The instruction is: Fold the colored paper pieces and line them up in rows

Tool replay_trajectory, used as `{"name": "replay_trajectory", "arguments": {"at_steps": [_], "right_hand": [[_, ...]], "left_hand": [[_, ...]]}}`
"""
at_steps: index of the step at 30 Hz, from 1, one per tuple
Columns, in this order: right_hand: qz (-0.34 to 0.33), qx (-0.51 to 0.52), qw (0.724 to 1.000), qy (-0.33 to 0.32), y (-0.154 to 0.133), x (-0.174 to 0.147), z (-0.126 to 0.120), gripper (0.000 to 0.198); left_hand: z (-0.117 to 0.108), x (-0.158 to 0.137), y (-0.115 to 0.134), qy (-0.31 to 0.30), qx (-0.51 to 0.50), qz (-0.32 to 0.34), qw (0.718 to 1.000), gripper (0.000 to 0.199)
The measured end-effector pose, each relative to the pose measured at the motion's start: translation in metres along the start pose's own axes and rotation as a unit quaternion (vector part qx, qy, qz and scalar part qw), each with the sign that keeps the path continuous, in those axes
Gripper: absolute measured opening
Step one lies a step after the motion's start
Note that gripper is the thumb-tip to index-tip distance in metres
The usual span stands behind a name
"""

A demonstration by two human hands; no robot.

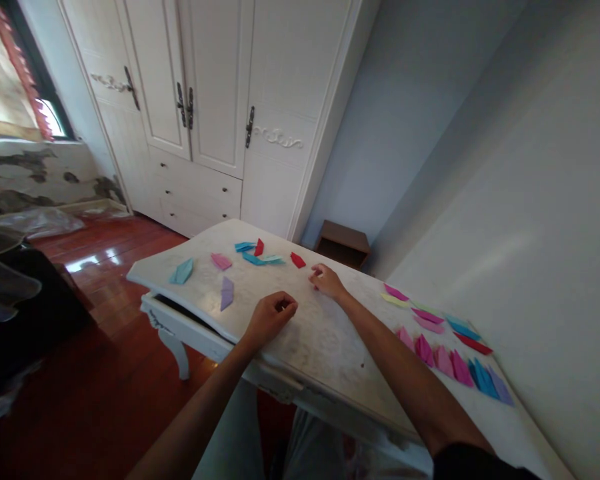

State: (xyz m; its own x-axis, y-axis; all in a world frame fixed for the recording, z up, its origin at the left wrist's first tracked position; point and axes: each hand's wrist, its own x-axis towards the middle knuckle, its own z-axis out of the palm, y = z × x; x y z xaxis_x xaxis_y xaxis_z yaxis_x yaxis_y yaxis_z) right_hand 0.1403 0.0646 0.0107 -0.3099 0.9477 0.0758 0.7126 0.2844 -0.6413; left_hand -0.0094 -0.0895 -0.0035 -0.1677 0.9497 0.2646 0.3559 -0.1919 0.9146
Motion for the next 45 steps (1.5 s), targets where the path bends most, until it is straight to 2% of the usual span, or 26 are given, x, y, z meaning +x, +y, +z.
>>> {"name": "replay_trajectory", "arguments": {"at_steps": [4,8,12,19,22,24,27,30,33,36,42,45], "right_hand": [[0.012,-0.074,0.997,0.027,-0.022,0.039,0.02,0.041],[0.021,-0.135,0.99,0.043,-0.033,0.056,0.031,0.034],[0.018,-0.171,0.984,0.05,-0.037,0.05,0.032,0.028],[-0.031,-0.168,0.982,0.082,-0.031,0.013,0.018,0.027],[-0.065,-0.084,0.989,0.106,-0.027,-0.009,0.008,0.027],[-0.083,0.049,0.989,0.111,-0.026,-0.028,0.002,0.03],[-0.067,0.267,0.959,0.071,-0.029,-0.064,-0.004,0.037],[-0.055,0.391,0.918,0.021,-0.033,-0.104,-0.005,0.04],[-0.043,0.439,0.898,-0.004,-0.036,-0.134,-0.003,0.037],[-0.017,0.453,0.891,-0.001,-0.034,-0.15,0.0,0.035],[0.021,0.458,0.889,-0.001,-0.029,-0.159,0.001,0.03],[0.026,0.441,0.897,0.004,-0.027,-0.16,-0.001,0.03]], "left_hand": [[0.0,0.0,0.001,0.006,0.003,-0.006,1.0,0.011],[-0.002,-0.001,0.003,0.008,0.0,-0.015,1.0,0.008],[-0.001,0.0,0.002,0.013,-0.008,-0.014,1.0,0.007],[0.0,0.003,-0.002,0.032,-0.016,-0.014,0.999,0.01],[-0.001,0.004,-0.002,0.036,-0.019,-0.012,0.999,0.011],[-0.001,0.003,0.0,0.036,-0.028,-0.017,0.999,0.012],[-0.002,0.002,0.004,0.03,-0.079,-0.021,0.996,0.018],[-0.002,-0.001,0.01,-0.013,-0.157,-0.017,0.987,0.03],[-0.002,-0.003,0.014,-0.065,-0.187,0.009,0.98,0.033],[-0.003,-0.004,0.014,-0.102,-0.166,0.039,0.98,0.032],[-0.006,-0.006,0.011,-0.131,-0.143,0.033,0.98,0.03],[-0.007,-0.006,0.012,-0.132,-0.135,0.033,0.981,0.029]]}}
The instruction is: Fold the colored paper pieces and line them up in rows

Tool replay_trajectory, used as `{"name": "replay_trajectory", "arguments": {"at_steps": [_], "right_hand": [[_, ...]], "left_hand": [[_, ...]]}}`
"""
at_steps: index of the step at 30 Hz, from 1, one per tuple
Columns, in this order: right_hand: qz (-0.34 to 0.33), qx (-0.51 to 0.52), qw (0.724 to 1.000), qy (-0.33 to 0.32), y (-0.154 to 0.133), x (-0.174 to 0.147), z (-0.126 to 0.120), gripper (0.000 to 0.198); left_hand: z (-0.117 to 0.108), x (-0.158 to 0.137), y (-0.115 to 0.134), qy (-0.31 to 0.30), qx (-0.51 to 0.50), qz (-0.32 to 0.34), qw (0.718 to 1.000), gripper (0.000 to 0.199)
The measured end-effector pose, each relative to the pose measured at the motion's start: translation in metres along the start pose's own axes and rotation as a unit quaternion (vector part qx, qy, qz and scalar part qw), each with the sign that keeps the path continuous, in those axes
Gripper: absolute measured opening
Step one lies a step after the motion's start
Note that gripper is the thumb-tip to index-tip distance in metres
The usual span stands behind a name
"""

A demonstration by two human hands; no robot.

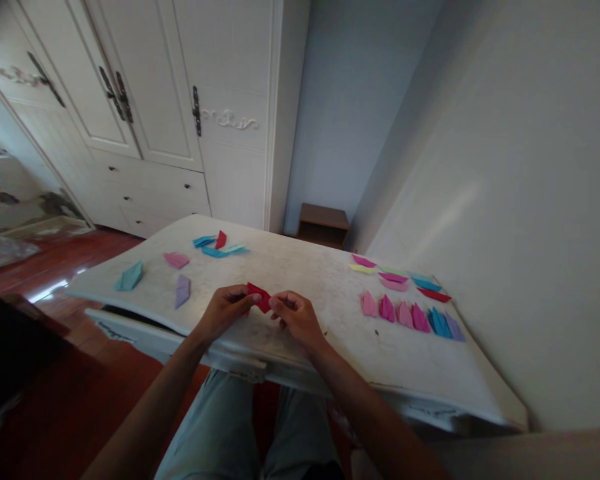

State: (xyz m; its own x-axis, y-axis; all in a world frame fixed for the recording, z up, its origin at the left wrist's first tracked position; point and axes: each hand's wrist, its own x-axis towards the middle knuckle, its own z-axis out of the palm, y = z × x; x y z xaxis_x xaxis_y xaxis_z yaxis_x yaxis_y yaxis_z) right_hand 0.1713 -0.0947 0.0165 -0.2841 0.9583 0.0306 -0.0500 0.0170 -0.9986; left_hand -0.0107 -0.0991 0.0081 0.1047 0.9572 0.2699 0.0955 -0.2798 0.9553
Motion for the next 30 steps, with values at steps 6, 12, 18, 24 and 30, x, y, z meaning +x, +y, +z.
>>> {"name": "replay_trajectory", "arguments": {"at_steps": [6,12,18,24,30], "right_hand": [[-0.02,-0.048,0.999,0.015,0.001,-0.004,-0.004,0.028],[-0.056,0.03,0.995,0.082,-0.004,-0.017,-0.011,0.028],[-0.082,0.064,0.978,0.182,-0.008,-0.037,-0.058,0.031],[-0.077,0.016,0.945,0.316,-0.013,-0.077,-0.129,0.033],[-0.04,-0.093,0.899,0.426,-0.023,-0.126,-0.214,0.034]], "left_hand": [[0.001,0.001,0.004,-0.013,0.005,-0.015,1.0,0.03],[0.002,0.003,0.009,-0.009,0.025,-0.049,0.998,0.036],[0.009,0.011,0.005,0.0,0.104,-0.089,0.991,0.039],[0.049,0.011,0.012,0.069,0.102,-0.103,0.987,0.036],[0.108,0.012,0.023,-0.002,0.074,-0.085,0.994,0.033]]}}
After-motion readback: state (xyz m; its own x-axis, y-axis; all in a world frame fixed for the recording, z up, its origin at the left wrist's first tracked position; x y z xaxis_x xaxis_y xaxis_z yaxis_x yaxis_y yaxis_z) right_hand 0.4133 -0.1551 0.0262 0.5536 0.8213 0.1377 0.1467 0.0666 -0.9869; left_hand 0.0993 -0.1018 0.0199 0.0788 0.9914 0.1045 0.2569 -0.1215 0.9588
